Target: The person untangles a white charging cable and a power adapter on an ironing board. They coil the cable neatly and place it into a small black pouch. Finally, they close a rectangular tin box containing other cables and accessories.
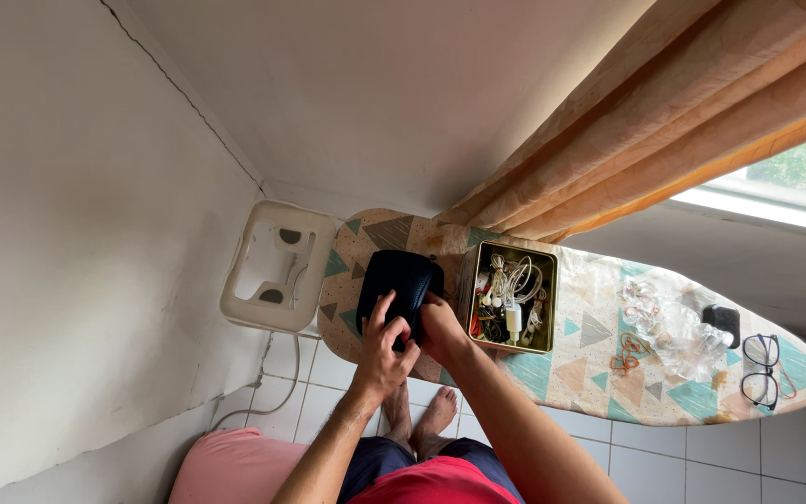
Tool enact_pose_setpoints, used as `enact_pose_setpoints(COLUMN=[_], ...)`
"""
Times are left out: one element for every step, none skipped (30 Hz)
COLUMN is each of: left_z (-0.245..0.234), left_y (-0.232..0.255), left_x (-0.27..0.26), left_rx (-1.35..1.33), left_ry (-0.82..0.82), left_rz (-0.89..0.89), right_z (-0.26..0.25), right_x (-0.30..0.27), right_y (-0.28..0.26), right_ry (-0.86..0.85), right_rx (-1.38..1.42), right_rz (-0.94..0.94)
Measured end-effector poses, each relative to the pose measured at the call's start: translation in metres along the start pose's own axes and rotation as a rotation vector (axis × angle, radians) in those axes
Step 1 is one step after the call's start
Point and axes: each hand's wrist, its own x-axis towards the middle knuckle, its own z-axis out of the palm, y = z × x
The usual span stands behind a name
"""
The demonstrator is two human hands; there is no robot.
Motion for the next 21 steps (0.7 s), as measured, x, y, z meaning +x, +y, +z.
enact_pose_setpoints(left_z=[0.001,0.002,0.002,0.002,0.002,0.001,0.0,-0.002,-0.004,-0.007,-0.008,-0.01,-0.011,-0.011,-0.012,-0.012,-0.012,-0.011,-0.01,-0.009,-0.008], left_y=[0.001,0.002,0.002,0.002,0.002,0.003,0.004,0.006,0.007,0.008,0.011,0.014,0.018,0.021,0.024,0.027,0.03,0.032,0.033,0.035,0.036], left_x=[0.001,0.0,0.0,-0.001,-0.003,-0.003,-0.004,-0.002,0.0,0.0,0.001,0.001,0.002,0.002,0.002,0.004,0.005,0.006,0.008,0.009,0.009], left_rx=[0.048,0.095,0.06,0.024,-0.013,-0.055,-0.098,-0.14,-0.127,-0.115,-0.104,-0.103,-0.102,-0.101,-0.052,-0.004,0.044,0.086,0.128,0.169,0.188], left_ry=[-0.012,-0.027,0.002,0.031,0.061,0.055,0.05,0.047,0.058,0.067,0.075,0.096,0.116,0.136,0.168,0.201,0.234,0.249,0.264,0.277,0.278], left_rz=[-0.023,-0.048,-0.025,-0.005,0.016,-0.001,-0.018,-0.033,-0.024,-0.017,-0.01,-0.023,-0.037,-0.047,-0.021,0.006,0.032,0.039,0.046,0.054,0.053], right_z=[0.003,0.006,0.009,0.01,0.013,0.013,0.009,0.006,0.002,-0.007,-0.015,-0.024,-0.034,-0.045,-0.055,-0.061,-0.064,-0.068,-0.07,-0.07,-0.069], right_x=[-0.003,-0.008,-0.015,-0.023,-0.03,-0.038,-0.051,-0.059,-0.066,-0.077,-0.085,-0.088,-0.092,-0.096,-0.098,-0.099,-0.101,-0.103,-0.104,-0.103,-0.102], right_y=[-0.001,-0.002,-0.005,-0.008,-0.011,-0.013,-0.015,-0.02,-0.028,-0.035,-0.044,-0.053,-0.062,-0.071,-0.079,-0.083,-0.088,-0.094,-0.1,-0.102,-0.103], right_ry=[0.023,0.049,0.12,0.192,0.262,0.271,0.277,0.277,0.309,0.341,0.371,0.443,0.515,0.571,0.628,0.685,0.677,0.665,0.652,0.618,0.584], right_rx=[-0.104,-0.207,-0.458,-0.71,-0.962,-1.063,-1.158,-1.248,-1.223,-1.197,-1.171,-1.154,-1.136,-1.186,-1.235,-1.285,-1.318,-1.35,-1.382,-1.376,-1.37], right_rz=[-0.028,-0.053,-0.11,-0.165,-0.22,-0.437,-0.657,-0.884,-0.798,-0.709,-0.619,-0.57,-0.52,-0.583,-0.646,-0.711,-0.696,-0.68,-0.663,-0.611,-0.559])
